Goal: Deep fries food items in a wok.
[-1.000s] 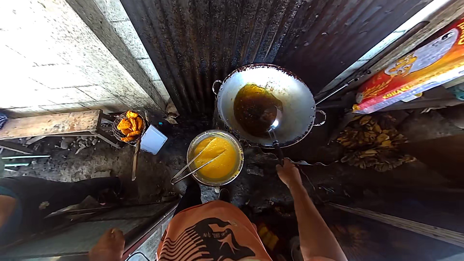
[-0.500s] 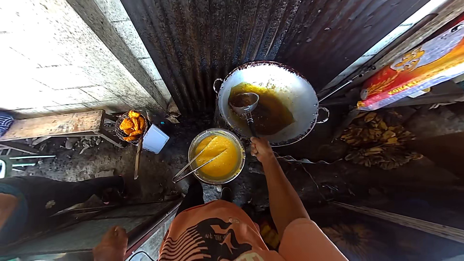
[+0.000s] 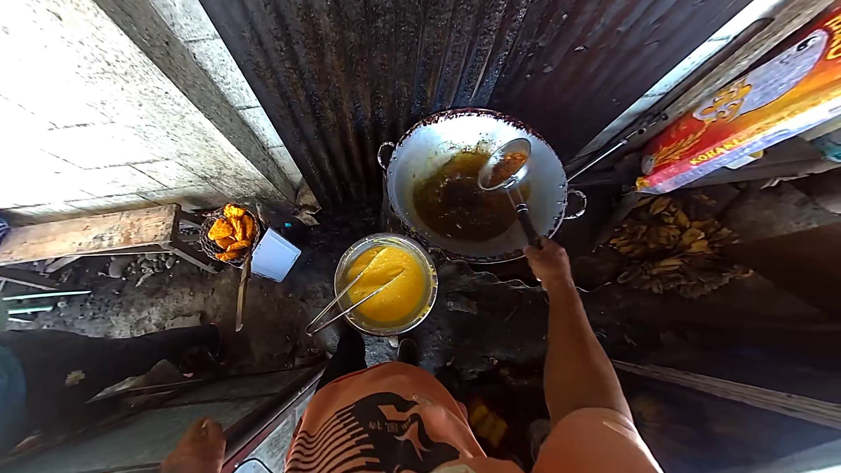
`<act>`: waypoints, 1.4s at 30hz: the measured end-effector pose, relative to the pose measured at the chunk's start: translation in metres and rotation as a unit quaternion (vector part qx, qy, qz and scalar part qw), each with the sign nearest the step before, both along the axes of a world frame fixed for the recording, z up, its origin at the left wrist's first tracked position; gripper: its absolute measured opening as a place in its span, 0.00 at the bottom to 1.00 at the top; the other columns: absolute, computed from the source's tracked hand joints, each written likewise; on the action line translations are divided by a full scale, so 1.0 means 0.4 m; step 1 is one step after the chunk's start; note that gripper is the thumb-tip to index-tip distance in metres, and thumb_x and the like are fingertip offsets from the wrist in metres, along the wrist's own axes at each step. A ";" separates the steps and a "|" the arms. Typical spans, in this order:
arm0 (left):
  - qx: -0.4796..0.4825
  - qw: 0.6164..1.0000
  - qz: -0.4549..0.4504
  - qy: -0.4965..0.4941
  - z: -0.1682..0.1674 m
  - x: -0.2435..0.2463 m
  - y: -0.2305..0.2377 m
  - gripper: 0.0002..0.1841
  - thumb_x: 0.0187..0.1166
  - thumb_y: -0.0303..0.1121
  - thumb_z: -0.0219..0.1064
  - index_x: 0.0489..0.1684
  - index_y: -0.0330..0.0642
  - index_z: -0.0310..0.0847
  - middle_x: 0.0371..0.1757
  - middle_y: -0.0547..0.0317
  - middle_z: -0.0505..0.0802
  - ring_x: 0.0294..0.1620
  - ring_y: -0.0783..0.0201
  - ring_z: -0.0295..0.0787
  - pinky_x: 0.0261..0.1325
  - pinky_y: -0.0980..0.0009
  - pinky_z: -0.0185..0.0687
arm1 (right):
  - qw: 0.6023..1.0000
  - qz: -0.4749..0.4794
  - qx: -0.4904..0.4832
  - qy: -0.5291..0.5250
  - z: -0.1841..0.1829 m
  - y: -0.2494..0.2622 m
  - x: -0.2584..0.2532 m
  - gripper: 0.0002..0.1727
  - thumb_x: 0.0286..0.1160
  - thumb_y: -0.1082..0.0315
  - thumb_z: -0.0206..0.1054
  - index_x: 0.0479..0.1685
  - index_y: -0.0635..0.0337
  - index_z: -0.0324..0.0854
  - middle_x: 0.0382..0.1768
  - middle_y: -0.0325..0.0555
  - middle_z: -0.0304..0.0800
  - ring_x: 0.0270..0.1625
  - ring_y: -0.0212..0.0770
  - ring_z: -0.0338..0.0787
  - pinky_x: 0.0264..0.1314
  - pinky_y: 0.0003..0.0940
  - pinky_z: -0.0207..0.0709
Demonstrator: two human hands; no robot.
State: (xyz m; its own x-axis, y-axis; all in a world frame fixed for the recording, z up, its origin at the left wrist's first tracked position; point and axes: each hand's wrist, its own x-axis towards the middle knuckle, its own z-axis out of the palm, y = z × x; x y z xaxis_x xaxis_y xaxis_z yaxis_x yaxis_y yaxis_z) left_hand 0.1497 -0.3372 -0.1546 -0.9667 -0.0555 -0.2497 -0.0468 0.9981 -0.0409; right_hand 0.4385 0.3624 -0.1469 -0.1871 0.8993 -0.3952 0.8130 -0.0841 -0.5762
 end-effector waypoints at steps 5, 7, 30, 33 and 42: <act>-0.011 1.000 -0.001 -0.012 0.012 0.001 0.008 0.23 0.89 0.44 0.50 0.62 0.43 0.89 0.55 0.38 0.95 0.62 0.36 0.90 0.67 0.33 0.77 | 0.968 0.051 0.050 -0.239 0.018 0.004 0.058 0.21 0.87 0.59 0.57 0.73 0.59 0.74 0.54 0.75 0.88 0.60 0.76 0.88 0.55 0.79 0.74; -0.011 1.000 -0.006 -0.007 0.017 0.001 0.012 0.22 0.88 0.43 0.50 0.59 0.42 0.89 0.53 0.38 0.95 0.61 0.36 0.91 0.66 0.33 0.77 | 0.955 0.080 0.029 -0.284 0.005 -0.026 0.071 0.23 0.88 0.60 0.55 0.79 0.56 0.70 0.56 0.72 0.89 0.63 0.73 0.88 0.58 0.75 0.76; 0.015 1.000 0.003 0.006 0.011 0.002 0.004 0.21 0.88 0.43 0.52 0.61 0.41 0.89 0.53 0.37 0.95 0.61 0.36 0.90 0.68 0.32 0.75 | 0.866 -0.136 -0.298 0.377 -0.082 -0.196 -0.273 0.05 0.88 0.60 0.59 0.49 0.50 0.74 0.14 0.32 0.61 0.10 0.28 0.61 0.12 0.23 0.64; 0.014 1.000 0.000 0.006 0.011 0.002 0.003 0.21 0.88 0.42 0.52 0.61 0.41 0.89 0.53 0.37 0.95 0.61 0.36 0.90 0.68 0.32 0.75 | 0.865 -0.128 -0.295 0.385 -0.065 -0.169 -0.220 0.05 0.88 0.60 0.60 0.46 0.49 0.75 0.14 0.31 0.63 0.09 0.27 0.60 0.12 0.22 0.63; 0.017 1.000 0.002 0.007 0.002 0.005 -0.002 0.22 0.89 0.43 0.51 0.64 0.41 0.88 0.55 0.37 0.95 0.63 0.35 0.90 0.69 0.32 0.75 | 0.998 0.003 -0.027 0.050 -0.007 -0.034 -0.005 0.23 0.85 0.53 0.62 0.70 0.57 0.78 0.39 0.61 0.84 0.31 0.56 0.81 0.33 0.58 0.74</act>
